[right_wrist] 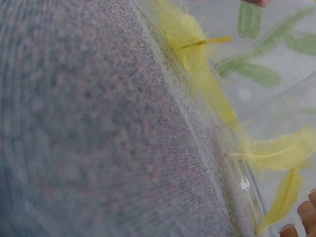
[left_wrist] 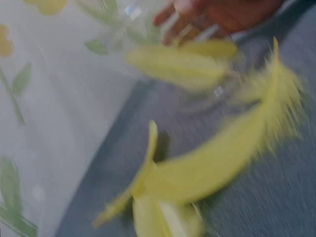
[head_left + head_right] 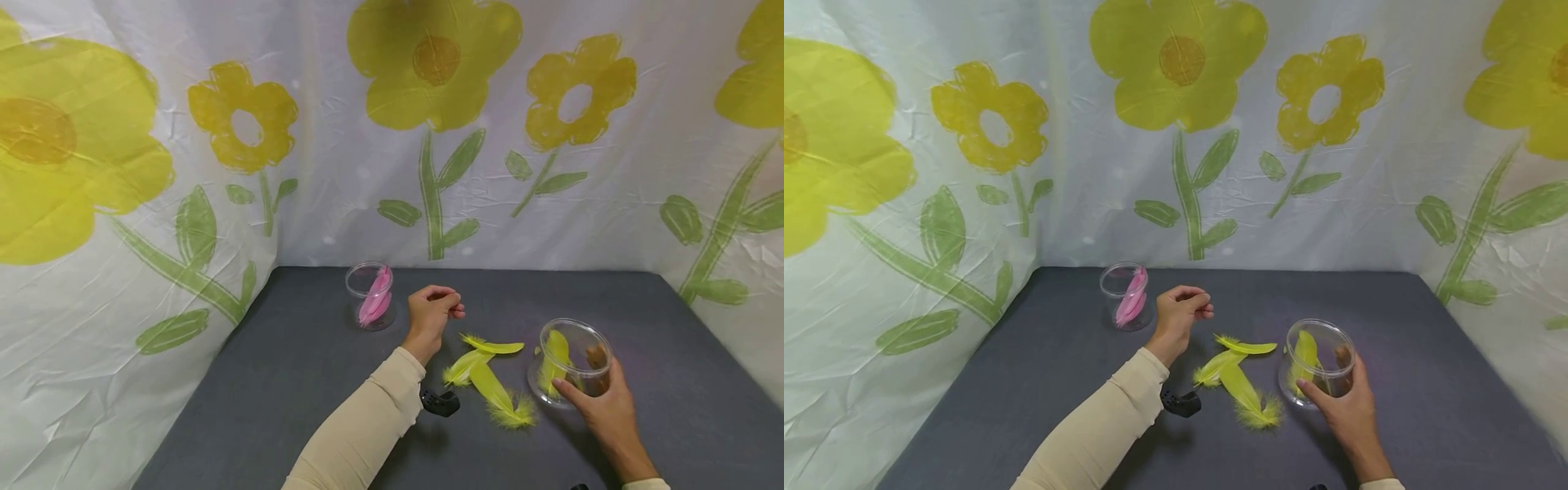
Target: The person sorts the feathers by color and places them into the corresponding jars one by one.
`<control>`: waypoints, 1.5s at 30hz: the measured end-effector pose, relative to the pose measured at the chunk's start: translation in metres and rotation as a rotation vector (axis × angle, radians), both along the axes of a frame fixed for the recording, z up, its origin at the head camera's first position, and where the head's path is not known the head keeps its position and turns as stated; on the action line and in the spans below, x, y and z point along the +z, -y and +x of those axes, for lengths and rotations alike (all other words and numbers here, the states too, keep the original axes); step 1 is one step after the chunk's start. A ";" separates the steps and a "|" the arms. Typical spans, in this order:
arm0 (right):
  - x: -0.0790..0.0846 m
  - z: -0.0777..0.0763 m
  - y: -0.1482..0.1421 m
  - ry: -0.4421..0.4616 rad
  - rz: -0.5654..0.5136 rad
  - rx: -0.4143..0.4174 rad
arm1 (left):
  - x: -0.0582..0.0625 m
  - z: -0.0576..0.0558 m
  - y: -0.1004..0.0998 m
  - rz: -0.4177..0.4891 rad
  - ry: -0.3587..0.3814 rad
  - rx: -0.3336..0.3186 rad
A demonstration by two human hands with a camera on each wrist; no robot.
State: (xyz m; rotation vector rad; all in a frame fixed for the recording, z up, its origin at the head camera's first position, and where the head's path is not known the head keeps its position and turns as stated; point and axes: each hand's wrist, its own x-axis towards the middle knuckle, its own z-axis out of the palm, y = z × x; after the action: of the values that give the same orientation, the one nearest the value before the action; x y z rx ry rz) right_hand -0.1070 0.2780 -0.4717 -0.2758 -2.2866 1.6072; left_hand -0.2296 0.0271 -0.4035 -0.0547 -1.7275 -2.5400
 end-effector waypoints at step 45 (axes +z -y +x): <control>-0.001 0.000 -0.001 -0.045 0.003 0.023 | -0.064 -0.011 -0.009 -0.358 0.196 -0.130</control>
State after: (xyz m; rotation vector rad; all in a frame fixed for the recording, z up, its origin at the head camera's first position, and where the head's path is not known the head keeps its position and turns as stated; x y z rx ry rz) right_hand -0.1074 0.2793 -0.4726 -0.2115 -2.2663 1.6047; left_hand -0.2408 0.0358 -0.4674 0.0684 -2.3082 -2.3528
